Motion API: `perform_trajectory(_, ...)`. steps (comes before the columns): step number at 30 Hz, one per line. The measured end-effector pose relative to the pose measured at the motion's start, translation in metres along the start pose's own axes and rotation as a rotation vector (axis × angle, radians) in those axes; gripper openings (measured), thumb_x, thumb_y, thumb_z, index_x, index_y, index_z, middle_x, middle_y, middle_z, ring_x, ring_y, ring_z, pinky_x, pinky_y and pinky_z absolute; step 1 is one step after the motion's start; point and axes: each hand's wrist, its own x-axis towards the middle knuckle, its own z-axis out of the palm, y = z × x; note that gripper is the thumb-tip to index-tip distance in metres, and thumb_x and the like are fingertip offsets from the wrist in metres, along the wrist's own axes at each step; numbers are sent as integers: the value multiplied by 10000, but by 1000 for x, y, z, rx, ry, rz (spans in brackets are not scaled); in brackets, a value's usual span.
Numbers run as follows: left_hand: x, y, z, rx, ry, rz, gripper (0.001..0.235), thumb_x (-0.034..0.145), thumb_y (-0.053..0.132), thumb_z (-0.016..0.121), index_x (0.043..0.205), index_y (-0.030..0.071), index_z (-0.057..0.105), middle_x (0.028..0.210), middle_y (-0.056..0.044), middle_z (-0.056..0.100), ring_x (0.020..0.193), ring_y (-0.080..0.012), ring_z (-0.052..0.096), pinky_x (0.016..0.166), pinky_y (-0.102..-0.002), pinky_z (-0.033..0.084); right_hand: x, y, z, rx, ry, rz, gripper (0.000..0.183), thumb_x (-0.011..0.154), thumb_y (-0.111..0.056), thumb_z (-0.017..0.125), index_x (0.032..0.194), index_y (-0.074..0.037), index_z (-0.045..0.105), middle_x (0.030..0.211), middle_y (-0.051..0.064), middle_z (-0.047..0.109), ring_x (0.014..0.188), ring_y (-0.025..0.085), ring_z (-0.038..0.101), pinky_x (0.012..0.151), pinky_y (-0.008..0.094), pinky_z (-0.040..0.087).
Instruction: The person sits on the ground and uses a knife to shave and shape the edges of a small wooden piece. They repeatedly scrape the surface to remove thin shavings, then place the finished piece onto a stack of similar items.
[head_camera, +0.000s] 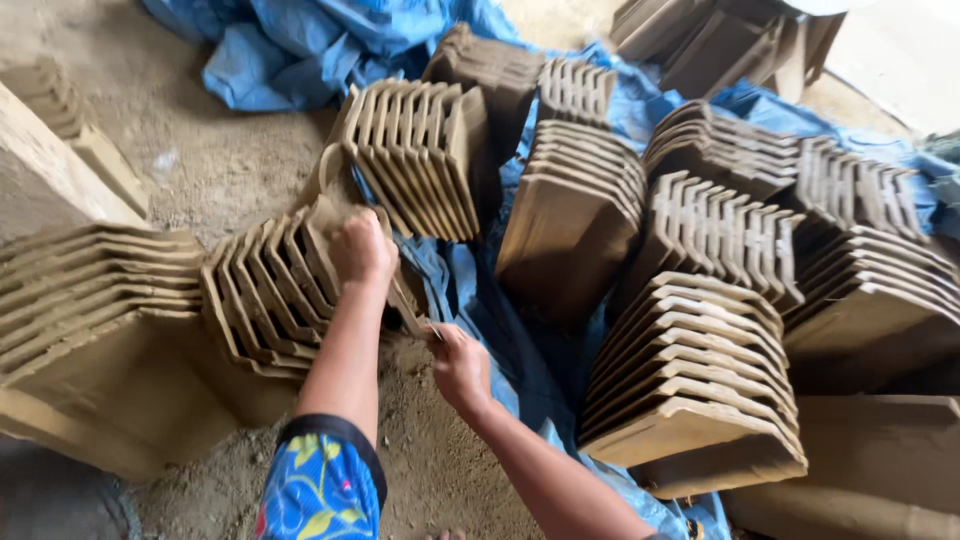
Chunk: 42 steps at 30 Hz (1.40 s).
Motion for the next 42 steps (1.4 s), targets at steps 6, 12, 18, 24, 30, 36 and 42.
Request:
perform_trajectory(6,-53,25,-32,-156,-153,89,188,749,174,475,821,132,643,795,-78,653,776,-373,681,672,-536,552,-38,-26,-74,117,105,18,173,784,-68,635,835,-218,704,687,14,671,747,265,670,692,350,534)
perform_trajectory(12,-119,126,-178,-30,-529,112,243,709,171,510,821,119,719,740,-96,691,834,-339,686,751,-447,549,-105,-30,-181,488,169,204,124,806,34,647,845,-62,714,529,36,561,375,135,587,434,241,497)
perform_trajectory(18,-197,239,-222,6,-791,290,151,664,193,598,726,184,736,541,-76,657,782,-314,697,751,-371,539,-184,-99,-314,137,284,135,85,841,-252,678,842,-169,696,617,28,579,581,193,606,592,281,488)
perform_trajectory(24,-293,340,-200,-134,-906,575,223,675,205,596,825,264,751,927,-119,712,994,-330,655,870,-431,514,-264,-116,-353,-119,545,167,138,858,-253,660,790,-137,630,610,60,527,571,252,568,554,312,470)
perform_trajectory(30,-397,405,-165,-194,-912,684,360,736,127,476,898,285,755,1046,-130,672,997,-405,609,853,-405,516,-304,-81,-350,-175,778,331,211,879,-287,582,794,-98,621,685,36,589,614,173,555,572,328,426)
perform_trajectory(36,-452,415,-127,-270,-1011,538,287,723,195,599,894,365,754,1014,-48,698,963,-271,648,847,-307,507,-326,-29,-332,-71,848,450,171,909,-253,573,846,-101,620,750,22,614,634,130,532,537,261,457)
perform_trajectory(42,-472,394,-104,-855,-1342,411,485,796,204,625,1272,113,597,1248,-25,636,1132,-72,601,1000,-194,415,-310,-15,-352,-42,984,535,353,899,-245,632,619,-123,454,580,-1,439,548,122,377,524,308,307)
